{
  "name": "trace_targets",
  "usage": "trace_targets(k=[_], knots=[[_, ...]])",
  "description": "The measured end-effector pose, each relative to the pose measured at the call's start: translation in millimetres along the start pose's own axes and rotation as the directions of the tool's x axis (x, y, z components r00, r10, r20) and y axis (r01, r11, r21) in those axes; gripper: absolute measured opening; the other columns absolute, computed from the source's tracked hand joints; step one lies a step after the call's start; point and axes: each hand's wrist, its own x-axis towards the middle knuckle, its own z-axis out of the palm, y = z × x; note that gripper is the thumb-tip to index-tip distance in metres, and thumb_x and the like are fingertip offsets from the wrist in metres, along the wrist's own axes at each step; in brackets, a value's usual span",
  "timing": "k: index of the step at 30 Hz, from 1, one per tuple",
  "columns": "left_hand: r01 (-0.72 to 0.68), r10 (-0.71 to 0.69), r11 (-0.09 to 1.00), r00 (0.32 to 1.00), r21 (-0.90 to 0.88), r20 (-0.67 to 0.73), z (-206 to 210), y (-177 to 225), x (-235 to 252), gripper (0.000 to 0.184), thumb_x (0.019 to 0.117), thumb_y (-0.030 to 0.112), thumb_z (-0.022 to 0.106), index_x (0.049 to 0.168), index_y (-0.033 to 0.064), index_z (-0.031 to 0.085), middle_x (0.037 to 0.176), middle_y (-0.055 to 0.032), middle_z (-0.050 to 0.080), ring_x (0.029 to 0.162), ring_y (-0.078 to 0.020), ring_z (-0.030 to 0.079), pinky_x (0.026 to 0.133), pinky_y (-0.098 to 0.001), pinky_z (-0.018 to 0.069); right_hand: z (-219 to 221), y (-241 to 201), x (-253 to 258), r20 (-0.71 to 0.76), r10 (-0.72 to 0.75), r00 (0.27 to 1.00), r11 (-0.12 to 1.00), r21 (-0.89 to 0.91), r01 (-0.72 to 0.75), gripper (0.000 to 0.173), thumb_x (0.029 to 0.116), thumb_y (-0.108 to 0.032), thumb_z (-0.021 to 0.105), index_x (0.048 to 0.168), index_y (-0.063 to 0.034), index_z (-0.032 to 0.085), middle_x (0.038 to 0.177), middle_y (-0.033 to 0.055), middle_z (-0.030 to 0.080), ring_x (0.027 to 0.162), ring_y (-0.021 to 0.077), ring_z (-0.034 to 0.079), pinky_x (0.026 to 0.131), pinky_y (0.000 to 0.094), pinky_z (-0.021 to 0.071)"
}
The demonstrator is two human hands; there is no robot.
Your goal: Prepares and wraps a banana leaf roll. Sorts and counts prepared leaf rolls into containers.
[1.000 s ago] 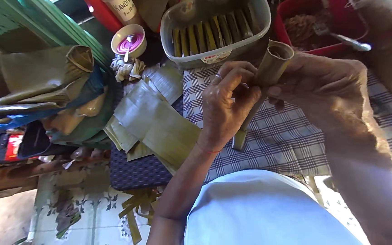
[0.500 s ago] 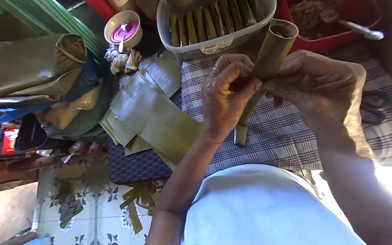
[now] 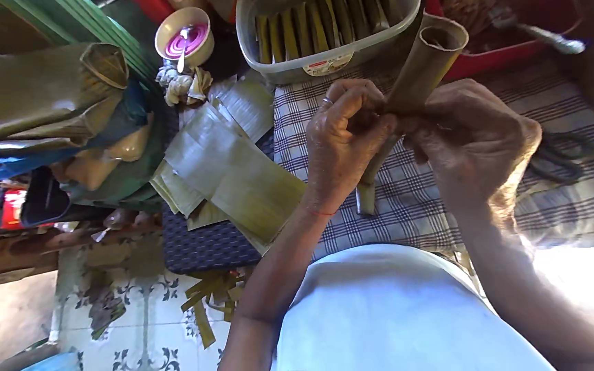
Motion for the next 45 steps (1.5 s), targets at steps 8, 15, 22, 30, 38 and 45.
trace_targets(k=[8, 15, 22, 30, 38, 45], knots=[[0.029, -0.028, 0.999, 0.998, -0.013, 0.062, -5, -7, -4, 0.011, 0.0842, -0.007, 0.073, 0.089, -0.0014, 0.066, 0.079, -0.0008, 0.064, 0.068, -0.0006, 0.056, 0.062, -0.0153, 0.0489, -4, 1, -1, 0.026, 0.021, 0.999, 0.999, 0.025, -0.021, 0.018, 0.0927, -0.004, 0.072, 0.11, 0.0005, 0.069, 0.106, 0.0001, 0.064, 0.083, -0.0023, 0.064, 0.067, 0.0098, 0.0546], [0.048, -0.047, 0.995, 0.999, -0.082, 0.01, 0, -6, -6, 0.011, 0.0835, -0.011, 0.07, 0.086, -0.0009, 0.065, 0.079, -0.0013, 0.066, 0.072, -0.003, 0.063, 0.068, -0.0186, 0.0556, -1, 2, -1, 0.013, -0.02, 1.0, 1.0, 0.01, 0.02, 0.015, 0.0929, -0.002, 0.07, 0.107, 0.0024, 0.068, 0.107, 0.0019, 0.065, 0.091, -0.0011, 0.065, 0.075, 0.011, 0.0557], [0.002, -0.002, 1.0, 0.999, -0.009, 0.039, -2, -11, -5, 0.008, 0.0877, -0.008, 0.068, 0.095, -0.0063, 0.066, 0.087, -0.0061, 0.068, 0.078, -0.0044, 0.066, 0.074, -0.0203, 0.0576, 3, 4, -1, 0.087, -0.064, 0.994, 0.951, -0.297, 0.087, 0.019, 0.1026, -0.016, 0.06, 0.109, 0.002, 0.064, 0.103, 0.0103, 0.061, 0.09, 0.0045, 0.061, 0.077, 0.0144, 0.0491], [-0.143, 0.146, 0.973, 0.989, 0.181, -0.007, 3, -22, -9, 0.007, 0.0925, -0.004, 0.065, 0.096, -0.0101, 0.065, 0.086, -0.0115, 0.065, 0.076, -0.0071, 0.062, 0.071, -0.0199, 0.0542, 5, 10, -6, 0.057, 0.019, 0.998, 0.993, -0.119, -0.012, 0.018, 0.0975, -0.009, 0.067, 0.111, 0.0022, 0.065, 0.105, 0.0051, 0.062, 0.09, -0.0023, 0.063, 0.077, 0.0098, 0.0538], [0.069, -0.067, 0.995, 0.997, -0.076, 0.026, -2, -21, -9, 0.011, 0.0851, -0.009, 0.071, 0.093, -0.0039, 0.066, 0.084, -0.0028, 0.069, 0.078, -0.0028, 0.066, 0.073, -0.0192, 0.0575, 2, 9, -2, 0.062, -0.023, 0.998, 0.985, -0.172, 0.033, 0.017, 0.0978, -0.009, 0.066, 0.11, 0.0027, 0.067, 0.104, 0.0062, 0.062, 0.09, -0.0023, 0.062, 0.078, 0.0093, 0.0518], [0.062, -0.059, 0.993, 0.998, -0.099, 0.029, -2, -21, -6, 0.01, 0.0861, -0.01, 0.068, 0.09, -0.0015, 0.065, 0.08, 0.0, 0.066, 0.074, -0.0013, 0.063, 0.07, -0.0181, 0.0556, 13, 11, -5, 0.098, -0.144, 0.985, 0.85, -0.496, 0.174, 0.019, 0.1048, -0.013, 0.056, 0.106, 0.0047, 0.06, 0.097, 0.0187, 0.06, 0.079, 0.0199, 0.062, 0.066, 0.0261, 0.0493]])
